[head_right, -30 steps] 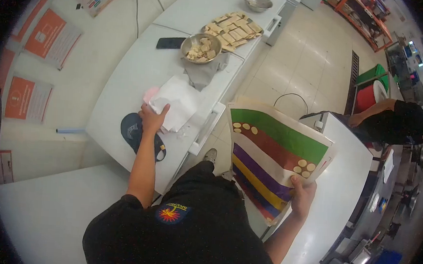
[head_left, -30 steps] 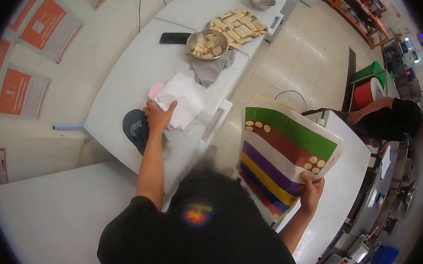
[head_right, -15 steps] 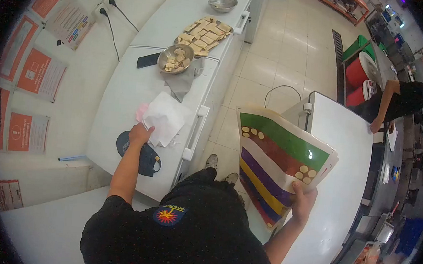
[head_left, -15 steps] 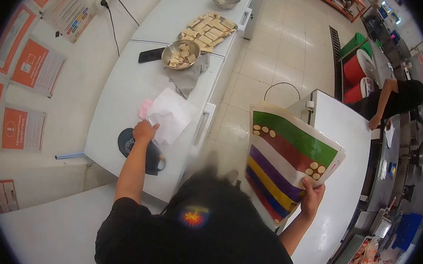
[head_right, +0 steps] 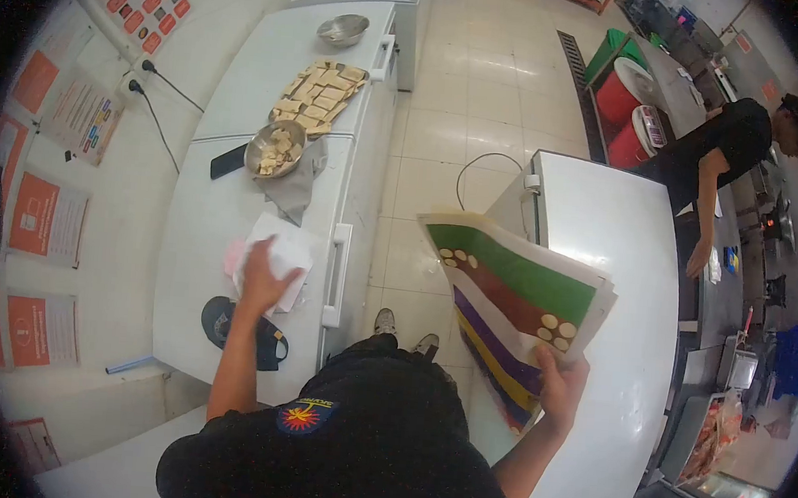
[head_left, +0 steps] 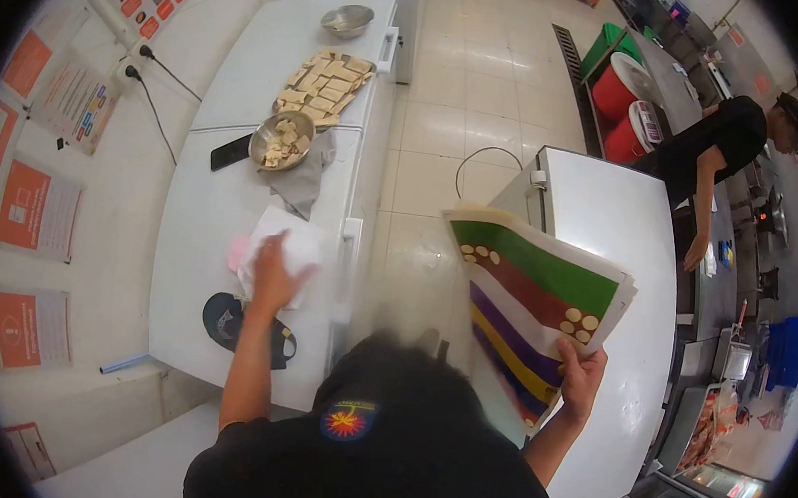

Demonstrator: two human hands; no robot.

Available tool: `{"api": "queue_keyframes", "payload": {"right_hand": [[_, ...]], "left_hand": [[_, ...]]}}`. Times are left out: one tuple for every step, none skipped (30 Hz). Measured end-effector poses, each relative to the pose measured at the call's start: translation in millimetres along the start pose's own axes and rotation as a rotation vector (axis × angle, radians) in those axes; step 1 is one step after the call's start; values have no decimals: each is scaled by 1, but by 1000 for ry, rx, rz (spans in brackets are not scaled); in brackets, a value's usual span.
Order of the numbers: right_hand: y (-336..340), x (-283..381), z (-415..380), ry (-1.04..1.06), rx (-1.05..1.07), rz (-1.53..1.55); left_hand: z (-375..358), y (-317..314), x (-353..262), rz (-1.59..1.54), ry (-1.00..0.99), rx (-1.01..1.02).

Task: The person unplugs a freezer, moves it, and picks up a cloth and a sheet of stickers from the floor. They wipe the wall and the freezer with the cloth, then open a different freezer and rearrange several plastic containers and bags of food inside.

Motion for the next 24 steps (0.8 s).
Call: {"api": "queue_keyframes", "payload": {"right_hand": [[-9,9,-2,-39,43,-32],[-11,18,-3,-34,31,-32],[-22,29,-4,-6,109,-16],[-33,40,-6,19,185,-1],[-43,55,-7,77,209,74],[-49,62,-5,79,174,69],[-58,71,-3,77,224,116],[-60,81,0,77,248,154],[-59,77,4,65,270,86],[-58,66,10,47,287,19],[-58,63,16,59,242,86],[-63,57,21,72,207,158],[-62,41,27,69,129,199],[-62,27,35,72,66,244],[-65,21,32,78,16,243],[-69,11,32,60,-8,230],[-71,4,35,38,-30,223],[-68,-2,37,38,-72,230],[-67,-10,42,1,-79,107],[-64,-20,49,-39,-90,-12],[-59,-34,57,21,-136,-139],[-45,-54,66,13,-174,-129],[-32,-75,73,10,-222,-133],[-19,-95,81,9,-263,-138]], "left_hand": [[1,-16,-41,-289,-30,122],[-1,-32,-80,-415,-160,201],[-5,-44,-118,-541,-291,282],[-9,-50,-154,-685,-371,320],[-13,-49,-180,-831,-452,362],[-9,-50,-186,-836,-478,386],[-11,-73,-198,-725,-468,657],[-10,-86,-210,-806,-439,798],[-9,-99,-221,-879,-396,938],[-4,-101,-221,-1154,-286,951],[8,-95,-225,-1106,-274,813],[20,-88,-220,-1059,-254,669],[30,-101,-205,-845,-367,642],[34,-104,-210,-738,-443,632],[38,-108,-215,-633,-519,616],[38,-84,-224,-862,-406,578],[44,-72,-228,-1077,-275,539],[47,-76,-235,-1065,-301,574],[56,-77,-233,-1054,-317,539],[66,-77,-234,-1042,-337,506],[74,-79,-244,-1030,-368,541],[82,-74,-253,-989,-389,504],[91,-70,-256,-948,-408,460],[99,-71,-260,-936,-431,477]]}}
Point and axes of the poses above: each hand's wrist, its own z-axis towards the middle knuckle, its own y-axis out of the back of the hand, x = y × z, the point moved 9 cm from there along z, towards the middle knuckle, and after that the axes turned 4 degrees about y, right-handed, at the moved point
